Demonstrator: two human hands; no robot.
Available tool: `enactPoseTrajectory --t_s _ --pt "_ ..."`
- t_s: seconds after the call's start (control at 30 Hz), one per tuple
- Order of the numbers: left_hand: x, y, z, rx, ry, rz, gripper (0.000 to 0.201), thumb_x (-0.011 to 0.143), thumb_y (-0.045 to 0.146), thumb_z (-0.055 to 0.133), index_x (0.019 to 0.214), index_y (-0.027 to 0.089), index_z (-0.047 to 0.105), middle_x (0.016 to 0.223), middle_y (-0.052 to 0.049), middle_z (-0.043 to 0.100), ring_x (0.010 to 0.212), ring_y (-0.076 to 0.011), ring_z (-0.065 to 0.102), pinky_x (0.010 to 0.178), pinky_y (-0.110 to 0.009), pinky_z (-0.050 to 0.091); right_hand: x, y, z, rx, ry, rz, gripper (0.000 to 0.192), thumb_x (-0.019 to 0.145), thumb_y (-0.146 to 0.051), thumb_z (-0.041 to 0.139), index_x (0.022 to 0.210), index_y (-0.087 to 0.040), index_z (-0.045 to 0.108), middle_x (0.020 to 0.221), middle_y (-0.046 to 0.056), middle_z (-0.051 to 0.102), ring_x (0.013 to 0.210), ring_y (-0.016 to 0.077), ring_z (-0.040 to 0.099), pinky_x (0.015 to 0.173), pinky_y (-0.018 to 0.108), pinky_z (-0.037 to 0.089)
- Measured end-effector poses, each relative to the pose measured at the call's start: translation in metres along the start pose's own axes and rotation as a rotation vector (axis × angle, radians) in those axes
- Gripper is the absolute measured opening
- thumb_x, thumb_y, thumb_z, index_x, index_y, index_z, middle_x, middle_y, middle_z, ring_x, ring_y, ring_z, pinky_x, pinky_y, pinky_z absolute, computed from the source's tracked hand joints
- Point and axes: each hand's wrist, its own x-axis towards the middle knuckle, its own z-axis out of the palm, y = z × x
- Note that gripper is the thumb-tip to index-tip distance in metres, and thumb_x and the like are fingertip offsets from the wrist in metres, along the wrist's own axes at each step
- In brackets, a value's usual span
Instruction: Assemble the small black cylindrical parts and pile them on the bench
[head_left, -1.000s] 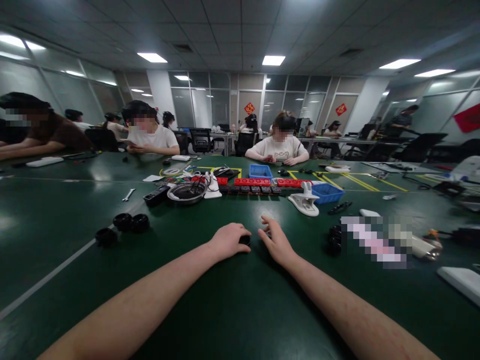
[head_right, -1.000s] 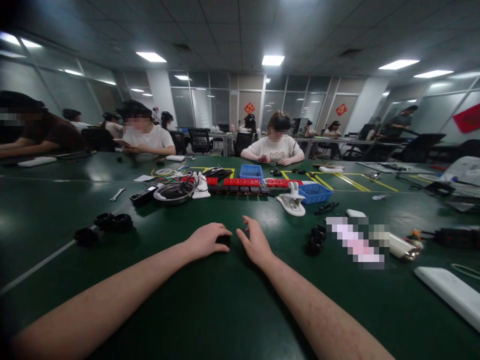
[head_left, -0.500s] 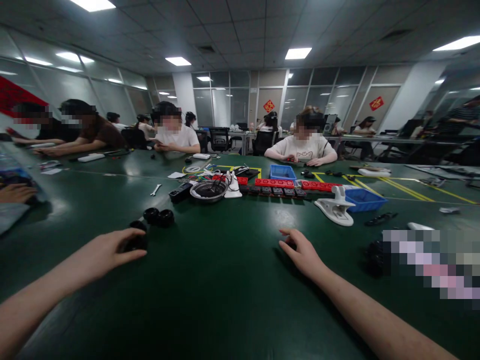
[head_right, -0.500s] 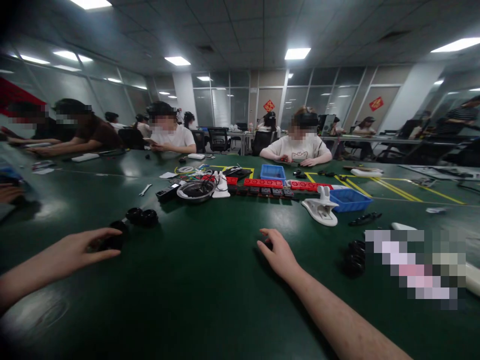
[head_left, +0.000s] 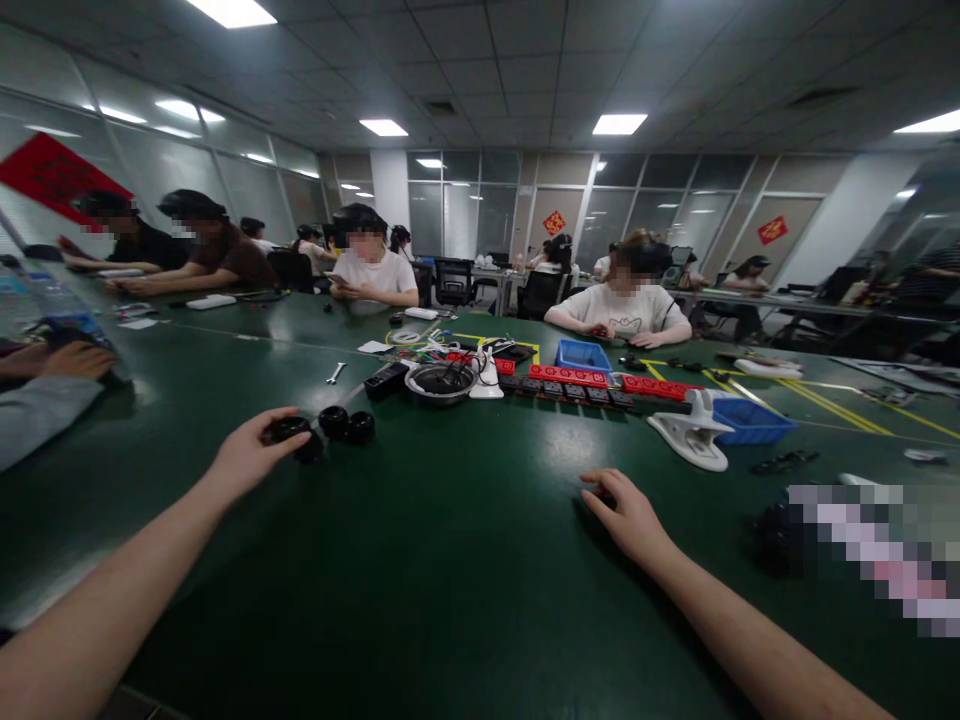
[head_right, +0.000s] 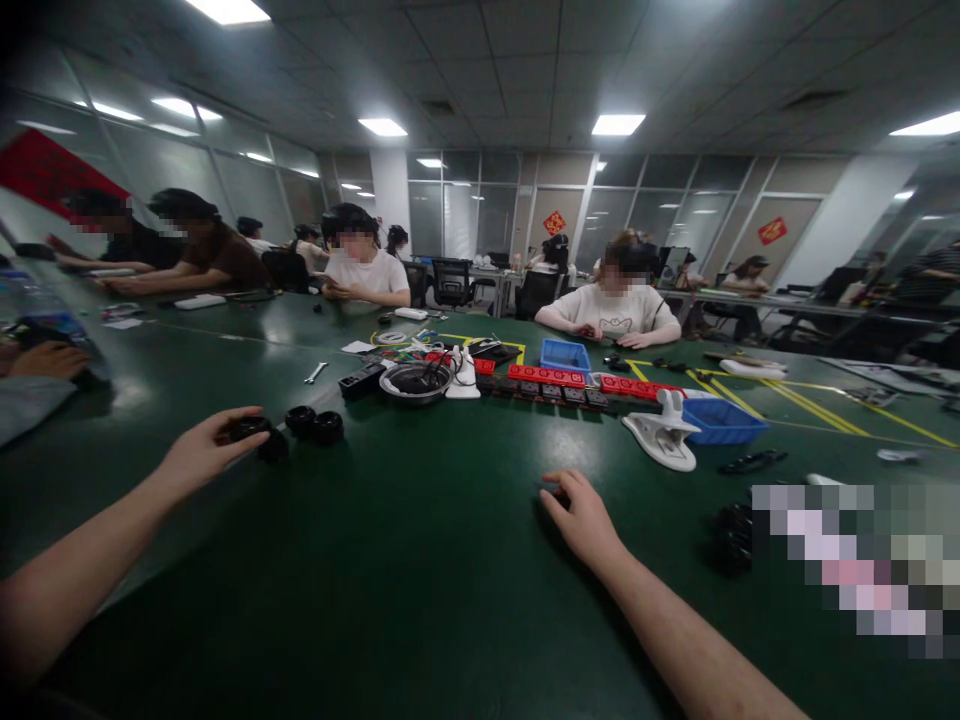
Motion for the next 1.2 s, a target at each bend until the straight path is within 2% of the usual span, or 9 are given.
enactPoseTrajectory --t_s 0.1,0.2,0.37,0.5,0.6,0.83,1.03,1.1,1.2 --pt "0.004 -0.001 0.003 0.136 0.039 0.051 0.044 0.068 0.038 0.054 0.107 0.016 0.049 0.103 -0.006 0.053 0.090 -0.0212 0.052 0.077 -0.031 0.042 0.000 -0.001 0.000 0.005 -0.006 0.002 0.021 0.076 -0.030 0.044 0.090 -0.018 0.053 0.085 0.006 0.050 0.074 0.0182 0.051 0.068 0.033 0.044" --pt "0.008 -0.005 0.005 0.188 0.059 0.041 0.043 0.068 0.039 0.053 0.103 0.014 0.050 0.101 -0.007 0.054 0.091 -0.0222 0.052 0.076 -0.031 0.043 0.001 0.000 -0.001 0.016 -0.020 -0.008 0.019 0.075 -0.029 0.044 0.089 -0.019 0.053 0.086 0.006 0.051 0.075 0.0184 0.051 0.068 0.034 0.044" --pt "0.008 -0.008 0.011 0.193 0.035 -0.001 0.044 0.068 0.040 0.053 0.102 0.013 0.047 0.101 -0.008 0.055 0.091 -0.0224 0.053 0.076 -0.032 0.044 0.001 0.001 -0.001 0.014 -0.044 -0.018 0.019 0.075 -0.028 0.045 0.089 -0.019 0.054 0.089 0.006 0.051 0.076 0.0179 0.051 0.071 0.033 0.043" --pt "0.006 -0.007 0.012 0.188 -0.023 0.006 0.053 0.067 0.040 0.055 0.109 0.010 0.041 0.106 -0.011 0.054 0.097 -0.0233 0.052 0.079 -0.034 0.043 0.001 -0.001 -0.002 0.002 -0.046 -0.018 0.019 0.075 -0.028 0.045 0.088 -0.018 0.055 0.089 0.006 0.052 0.077 0.0179 0.052 0.072 0.033 0.043" --pt "0.009 -0.008 0.014 0.193 -0.055 0.016 0.053 0.066 0.040 0.056 0.108 0.010 0.044 0.106 -0.013 0.054 0.097 -0.0239 0.052 0.081 -0.034 0.043 0.000 -0.001 -0.001 -0.003 -0.039 -0.026 0.019 0.074 -0.028 0.046 0.087 -0.019 0.056 0.087 0.006 0.053 0.077 0.0181 0.052 0.071 0.033 0.043" --pt "0.012 -0.006 0.025 0.154 -0.035 0.051 0.051 0.063 0.039 0.057 0.106 0.013 0.046 0.106 -0.011 0.054 0.097 -0.0240 0.053 0.082 -0.035 0.044 0.000 0.000 -0.001 -0.020 -0.036 -0.048 0.019 0.075 -0.028 0.045 0.087 -0.019 0.056 0.087 0.005 0.053 0.078 0.0180 0.052 0.072 0.032 0.043" --pt "-0.001 0.002 0.023 0.259 0.064 0.103 0.060 0.063 0.049 0.055 0.109 0.013 0.042 0.108 -0.011 0.048 0.100 -0.0263 0.048 0.080 -0.037 0.044 -0.006 -0.001 -0.002 -0.035 -0.016 -0.043 0.018 0.075 -0.025 0.047 0.088 -0.017 0.056 0.087 0.005 0.053 0.077 0.0167 0.052 0.072 0.031 0.042" --pt "-0.006 0.009 0.024 0.328 0.136 0.133 0.057 0.065 0.054 0.049 0.107 0.016 0.043 0.105 -0.010 0.047 0.100 -0.0278 0.046 0.078 -0.039 0.044 -0.008 -0.006 -0.004 -0.036 -0.005 -0.044 0.018 0.075 -0.024 0.046 0.089 -0.017 0.055 0.088 0.006 0.053 0.076 0.0158 0.052 0.072 0.030 0.043" --pt "-0.019 0.030 0.038 0.335 0.258 0.323 0.047 0.068 0.054 0.044 0.101 0.021 0.043 0.101 -0.006 0.047 0.100 -0.0271 0.045 0.083 -0.040 0.041 -0.006 -0.019 -0.023 -0.050 0.031 -0.116 0.019 0.075 -0.024 0.048 0.092 -0.018 0.054 0.091 0.005 0.053 0.081 0.0157 0.051 0.074 0.029 0.042"
